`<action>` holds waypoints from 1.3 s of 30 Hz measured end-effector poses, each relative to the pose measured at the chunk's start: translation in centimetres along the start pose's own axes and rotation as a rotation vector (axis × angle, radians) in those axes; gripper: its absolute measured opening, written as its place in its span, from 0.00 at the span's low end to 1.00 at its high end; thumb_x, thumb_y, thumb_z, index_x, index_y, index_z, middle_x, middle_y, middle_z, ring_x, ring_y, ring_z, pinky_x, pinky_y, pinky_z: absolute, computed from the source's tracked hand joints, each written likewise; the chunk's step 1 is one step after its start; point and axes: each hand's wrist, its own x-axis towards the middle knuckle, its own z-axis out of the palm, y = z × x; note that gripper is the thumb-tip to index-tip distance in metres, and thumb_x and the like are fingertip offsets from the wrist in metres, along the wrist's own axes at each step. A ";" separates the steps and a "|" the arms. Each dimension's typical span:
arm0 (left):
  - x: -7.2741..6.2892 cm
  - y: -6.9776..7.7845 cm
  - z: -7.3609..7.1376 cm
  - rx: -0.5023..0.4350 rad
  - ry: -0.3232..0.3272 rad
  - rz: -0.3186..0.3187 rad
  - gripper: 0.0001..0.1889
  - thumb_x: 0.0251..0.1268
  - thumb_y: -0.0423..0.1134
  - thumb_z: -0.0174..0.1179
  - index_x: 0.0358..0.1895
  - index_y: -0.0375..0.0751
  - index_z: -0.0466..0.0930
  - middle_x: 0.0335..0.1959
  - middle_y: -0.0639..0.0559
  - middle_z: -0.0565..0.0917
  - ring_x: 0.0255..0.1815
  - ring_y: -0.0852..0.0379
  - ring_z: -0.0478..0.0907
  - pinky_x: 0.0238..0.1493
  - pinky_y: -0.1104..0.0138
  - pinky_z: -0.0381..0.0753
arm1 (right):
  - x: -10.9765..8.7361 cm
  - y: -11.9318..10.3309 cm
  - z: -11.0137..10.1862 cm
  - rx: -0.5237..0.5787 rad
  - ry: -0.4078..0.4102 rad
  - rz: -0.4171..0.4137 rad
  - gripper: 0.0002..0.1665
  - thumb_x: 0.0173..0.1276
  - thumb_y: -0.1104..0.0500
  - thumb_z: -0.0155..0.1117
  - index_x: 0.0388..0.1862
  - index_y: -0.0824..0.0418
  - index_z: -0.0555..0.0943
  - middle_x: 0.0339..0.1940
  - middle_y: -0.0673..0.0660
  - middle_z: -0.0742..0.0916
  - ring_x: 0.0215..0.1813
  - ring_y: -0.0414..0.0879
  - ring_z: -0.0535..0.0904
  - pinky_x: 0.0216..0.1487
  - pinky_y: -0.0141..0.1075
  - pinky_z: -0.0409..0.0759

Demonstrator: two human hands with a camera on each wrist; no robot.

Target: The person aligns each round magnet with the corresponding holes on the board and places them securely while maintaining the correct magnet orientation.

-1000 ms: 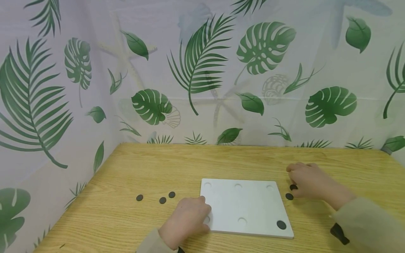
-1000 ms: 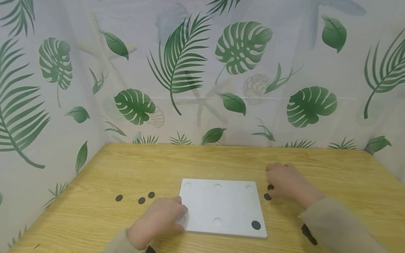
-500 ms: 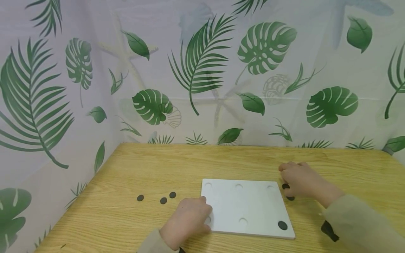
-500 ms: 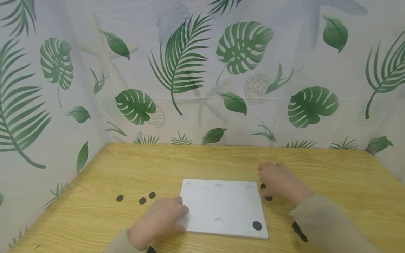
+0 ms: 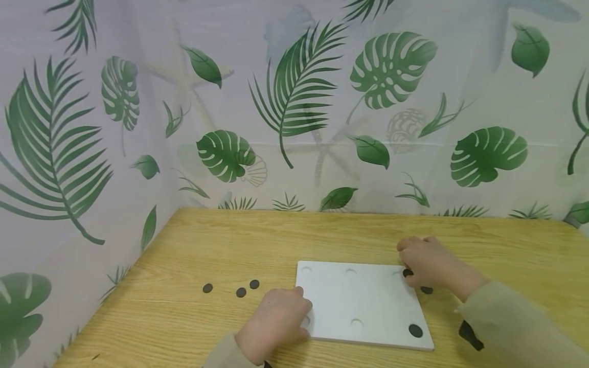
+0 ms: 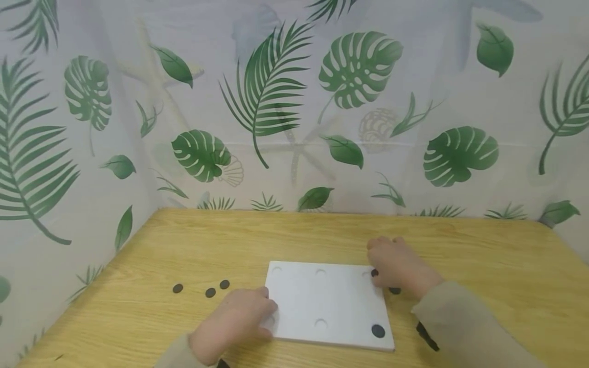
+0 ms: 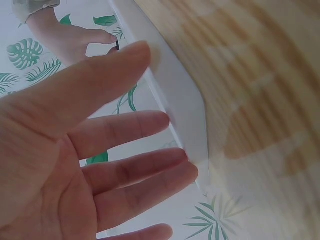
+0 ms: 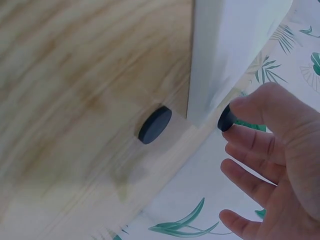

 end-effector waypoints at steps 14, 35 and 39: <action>0.1 0.2 0.0 -0.013 0.009 0.005 0.15 0.39 0.54 0.67 0.26 0.49 0.79 0.20 0.58 0.68 0.18 0.63 0.62 0.19 0.71 0.63 | 0.8 -0.4 0.7 -0.024 -0.039 0.007 0.18 0.45 0.60 0.69 0.10 0.53 0.67 0.35 0.54 0.78 0.36 0.52 0.71 0.37 0.55 0.67; 0.2 -0.1 0.1 -0.007 -0.016 -0.008 0.16 0.39 0.55 0.67 0.27 0.49 0.80 0.21 0.57 0.69 0.18 0.63 0.63 0.20 0.70 0.64 | 1.6 -1.0 1.0 -0.019 -0.069 0.010 0.16 0.45 0.60 0.69 0.12 0.54 0.68 0.34 0.54 0.77 0.36 0.52 0.70 0.37 0.55 0.67; 0.1 -0.2 0.1 -0.004 -0.009 -0.009 0.16 0.38 0.55 0.67 0.27 0.49 0.80 0.21 0.57 0.69 0.18 0.63 0.62 0.19 0.70 0.64 | 1.7 -0.9 1.0 -0.026 -0.074 0.013 0.16 0.45 0.59 0.69 0.12 0.54 0.68 0.31 0.52 0.76 0.33 0.49 0.68 0.36 0.54 0.68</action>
